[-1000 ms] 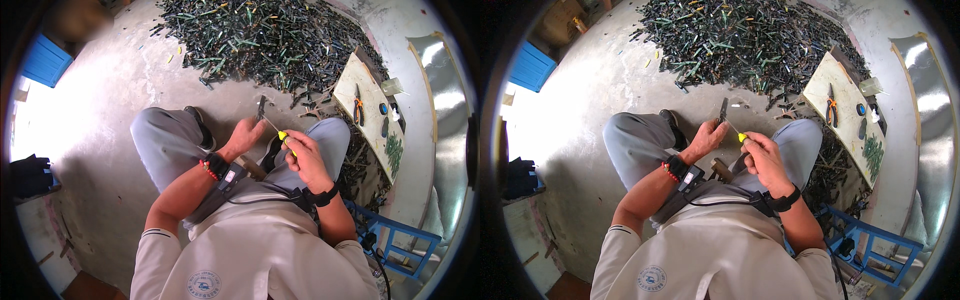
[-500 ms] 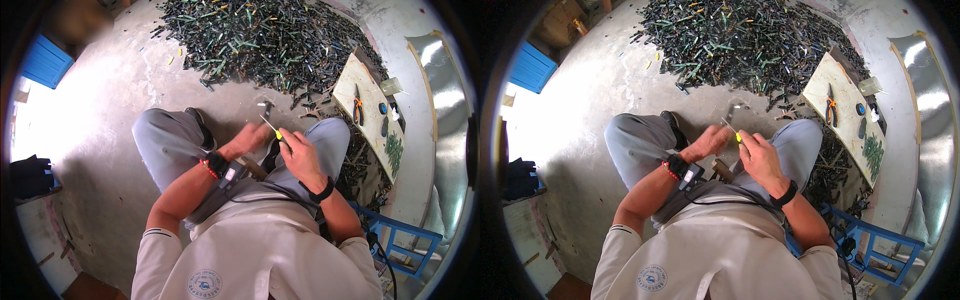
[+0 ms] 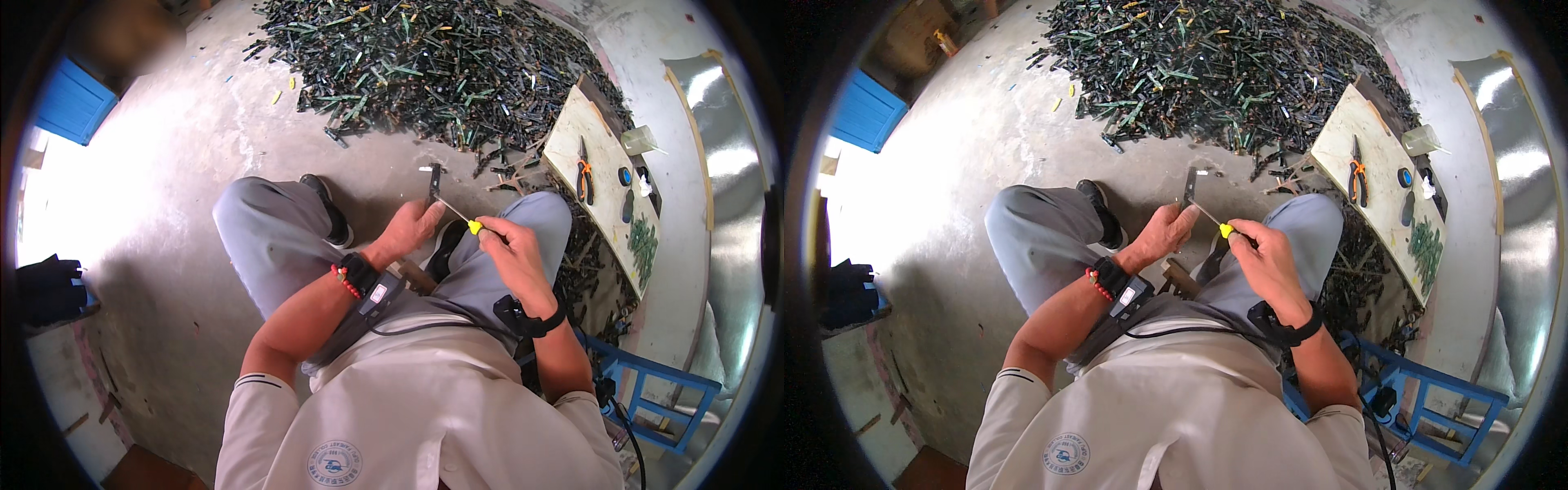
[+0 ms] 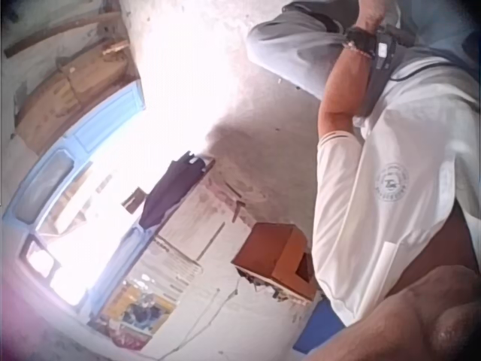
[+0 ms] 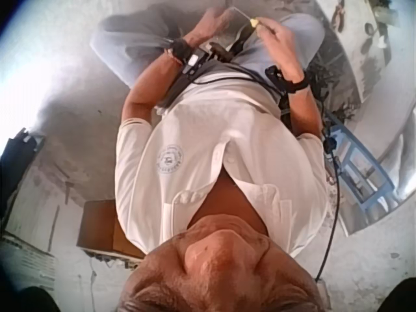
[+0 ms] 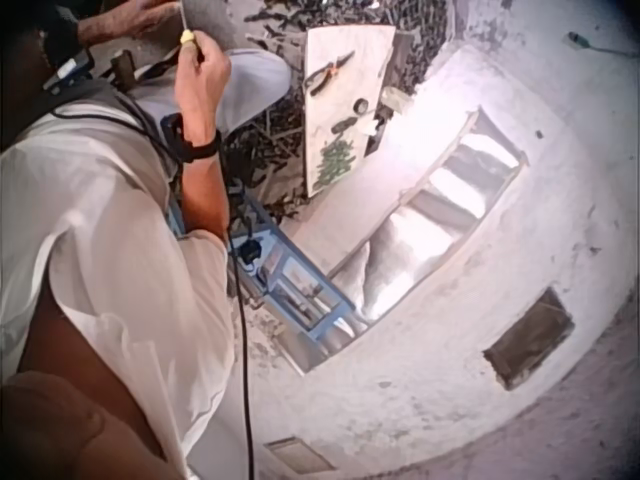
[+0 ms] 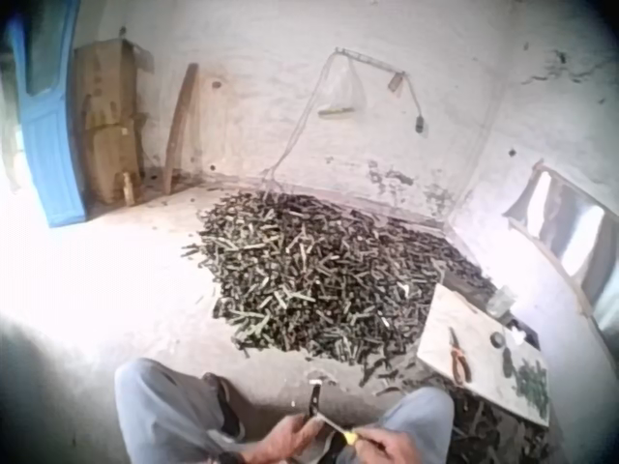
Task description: The person sits on the floor and uses a toothbrush to scrub a green circuit board. They then use pliers to pull components off the board and a screwdriver to pry parts loose. The person handles multiple circuit boards from a large pile on the floor, separating components and placing them on a nearby table.
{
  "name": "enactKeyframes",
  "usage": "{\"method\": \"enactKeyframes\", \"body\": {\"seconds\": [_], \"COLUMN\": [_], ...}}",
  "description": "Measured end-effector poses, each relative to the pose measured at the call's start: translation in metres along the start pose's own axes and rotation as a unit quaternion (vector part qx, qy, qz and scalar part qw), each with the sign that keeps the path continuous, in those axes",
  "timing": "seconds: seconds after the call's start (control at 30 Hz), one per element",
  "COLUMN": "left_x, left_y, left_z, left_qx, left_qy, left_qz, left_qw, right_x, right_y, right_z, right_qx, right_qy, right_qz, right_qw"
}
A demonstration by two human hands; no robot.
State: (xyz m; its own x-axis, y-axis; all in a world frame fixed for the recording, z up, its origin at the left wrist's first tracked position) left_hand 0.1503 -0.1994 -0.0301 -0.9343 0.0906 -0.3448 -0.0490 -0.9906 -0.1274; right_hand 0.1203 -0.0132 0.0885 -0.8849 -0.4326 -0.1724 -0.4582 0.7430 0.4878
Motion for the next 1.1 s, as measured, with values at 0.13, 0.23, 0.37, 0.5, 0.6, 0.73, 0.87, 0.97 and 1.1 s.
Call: {"method": "enactKeyframes", "body": {"seconds": [0.13,0.23,0.37,0.5,0.6,0.73,0.87,0.97,1.1], "left_x": [-0.001,0.005,0.004,0.002,0.003,0.007,0.010,0.009,0.008], "left_y": [-0.002,0.000,0.000,0.000,0.000,0.004,0.010,0.012,0.013], "left_z": [0.003,-0.011,-0.013,-0.008,-0.011,-0.012,-0.010,-0.008,-0.006], "left_qx": [0.022,0.048,0.067,0.085,0.072,0.085,0.095,0.087,0.056], "left_qy": [-0.013,-0.028,-0.037,-0.040,-0.031,-0.016,-0.007,-0.010,0.034], "left_qz": [0.015,0.029,0.030,0.040,0.043,0.043,0.043,0.040,0.021], "left_qw": [1.000,0.998,0.997,0.995,0.996,0.995,0.994,0.995,0.998], "right_x": [0.001,0.003,0.003,0.003,0.005,0.002,-0.001,-0.005,-0.003], "right_y": [0.003,0.002,0.004,0.002,-0.002,-0.016,-0.029,-0.032,-0.028], "right_z": [-0.003,-0.012,-0.015,-0.015,-0.010,-0.012,0.003,0.004,0.010], "right_qx": [-0.010,-0.013,-0.044,-0.080,-0.096,-0.156,-0.284,-0.335,-0.359], "right_qy": [-0.034,-0.049,-0.043,-0.026,-0.014,0.045,0.183,0.220,0.278], "right_qz": [-0.029,-0.038,-0.049,-0.053,-0.044,0.015,0.058,0.061,0.050], "right_qw": [0.999,0.998,0.997,0.995,0.994,0.987,0.939,0.914,0.889]}}
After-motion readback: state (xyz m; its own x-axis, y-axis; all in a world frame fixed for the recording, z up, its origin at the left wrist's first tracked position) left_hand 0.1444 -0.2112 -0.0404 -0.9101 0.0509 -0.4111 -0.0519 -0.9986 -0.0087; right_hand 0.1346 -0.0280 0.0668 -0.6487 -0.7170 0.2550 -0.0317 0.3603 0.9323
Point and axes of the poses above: each hand's wrist, its own x-axis towards the middle knuckle, its own y-axis out of the back of the hand, z = x × y, the point moved 1 cm from there along x, towards the middle knuckle, and after that the axes turned 3 degrees about y, right-handed, at the moved point
